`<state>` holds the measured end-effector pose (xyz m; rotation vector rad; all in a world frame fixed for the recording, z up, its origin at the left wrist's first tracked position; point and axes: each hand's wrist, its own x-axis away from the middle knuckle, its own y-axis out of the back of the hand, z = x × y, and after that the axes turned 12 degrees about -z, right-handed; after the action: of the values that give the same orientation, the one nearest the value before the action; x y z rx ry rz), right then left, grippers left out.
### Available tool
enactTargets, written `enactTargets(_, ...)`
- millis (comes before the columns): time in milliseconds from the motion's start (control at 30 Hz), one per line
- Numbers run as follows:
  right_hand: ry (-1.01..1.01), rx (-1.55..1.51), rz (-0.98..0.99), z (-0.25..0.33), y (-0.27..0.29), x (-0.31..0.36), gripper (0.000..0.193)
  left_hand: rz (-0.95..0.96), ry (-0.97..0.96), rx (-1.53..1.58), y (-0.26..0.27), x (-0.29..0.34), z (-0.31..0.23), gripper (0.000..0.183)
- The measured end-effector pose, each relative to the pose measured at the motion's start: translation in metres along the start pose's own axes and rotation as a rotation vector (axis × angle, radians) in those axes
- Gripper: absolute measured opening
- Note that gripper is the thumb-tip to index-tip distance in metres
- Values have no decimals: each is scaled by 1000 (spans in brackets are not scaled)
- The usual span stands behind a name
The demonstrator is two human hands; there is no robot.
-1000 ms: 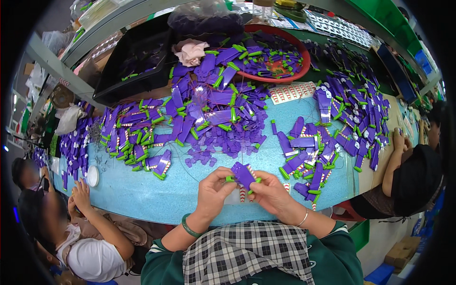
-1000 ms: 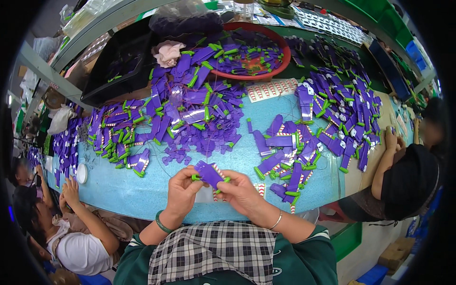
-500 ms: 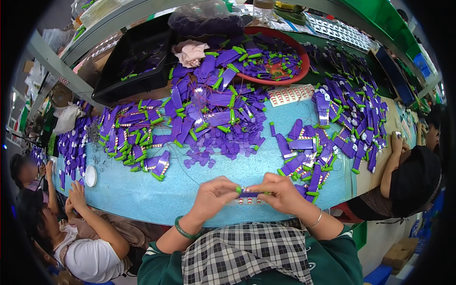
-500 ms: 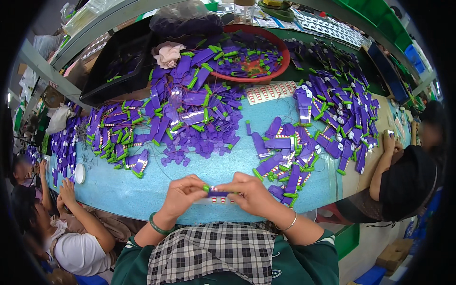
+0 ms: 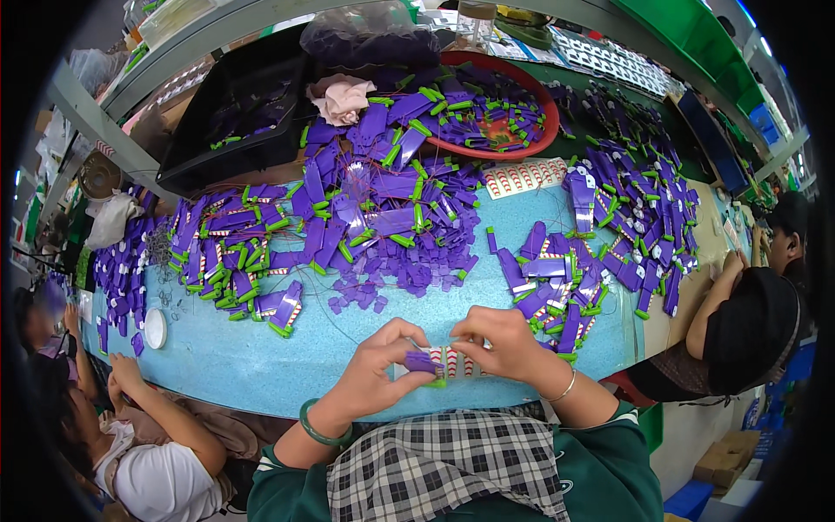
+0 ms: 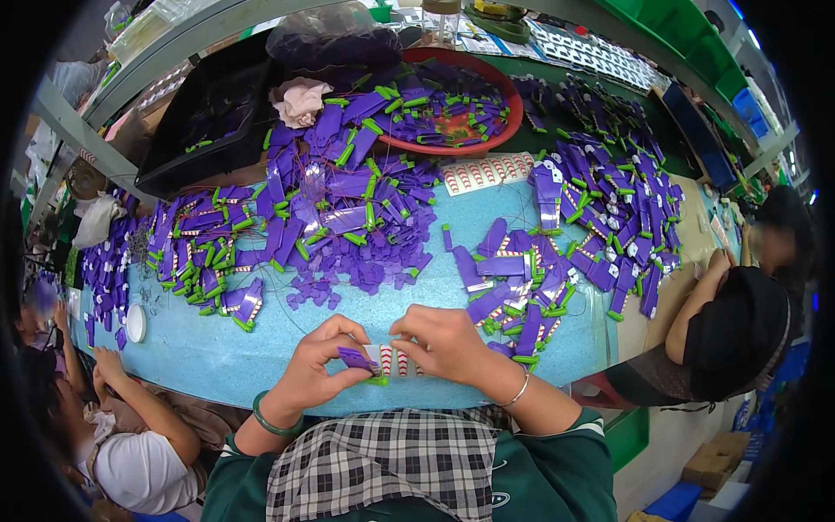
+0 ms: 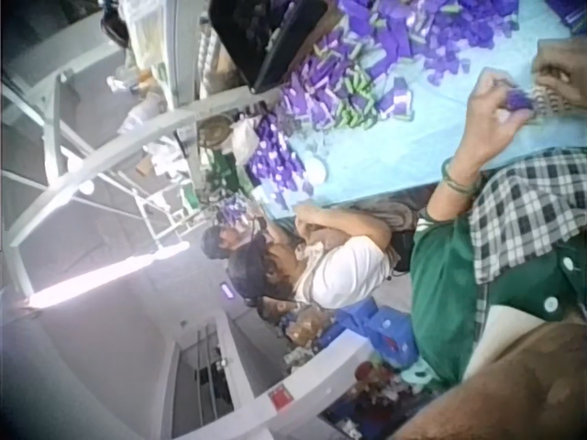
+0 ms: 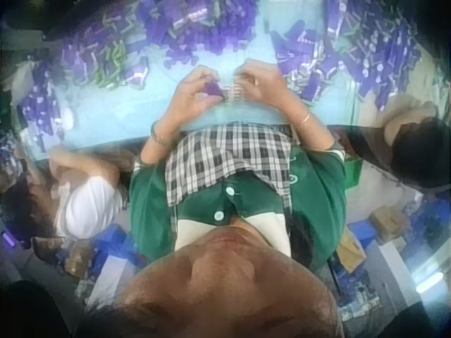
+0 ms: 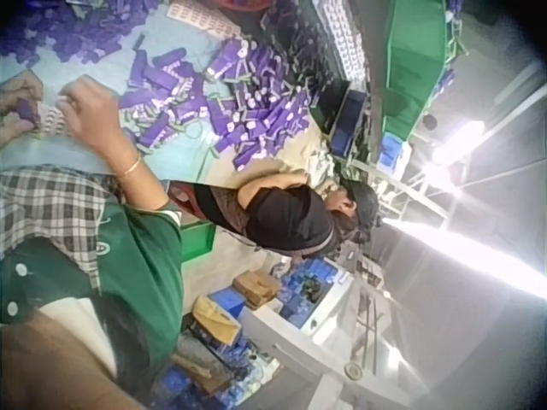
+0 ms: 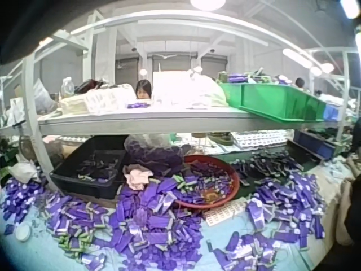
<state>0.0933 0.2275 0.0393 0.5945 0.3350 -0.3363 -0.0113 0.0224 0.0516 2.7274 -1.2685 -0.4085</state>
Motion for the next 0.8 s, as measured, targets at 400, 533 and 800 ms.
enactTargets(400, 457, 686, 151, -36, 3, -57, 8, -380, 310, 264, 31, 6, -2, 10)
enactTargets(533, 491, 725, 186, -49, -7, -63, 10, -602, 87, 351, 32, 5, 11, 18)
enactTargets(800, 256, 295, 68, -26, 3, -54, 13, -589, 174, 247, 18, 8, 23, 19)
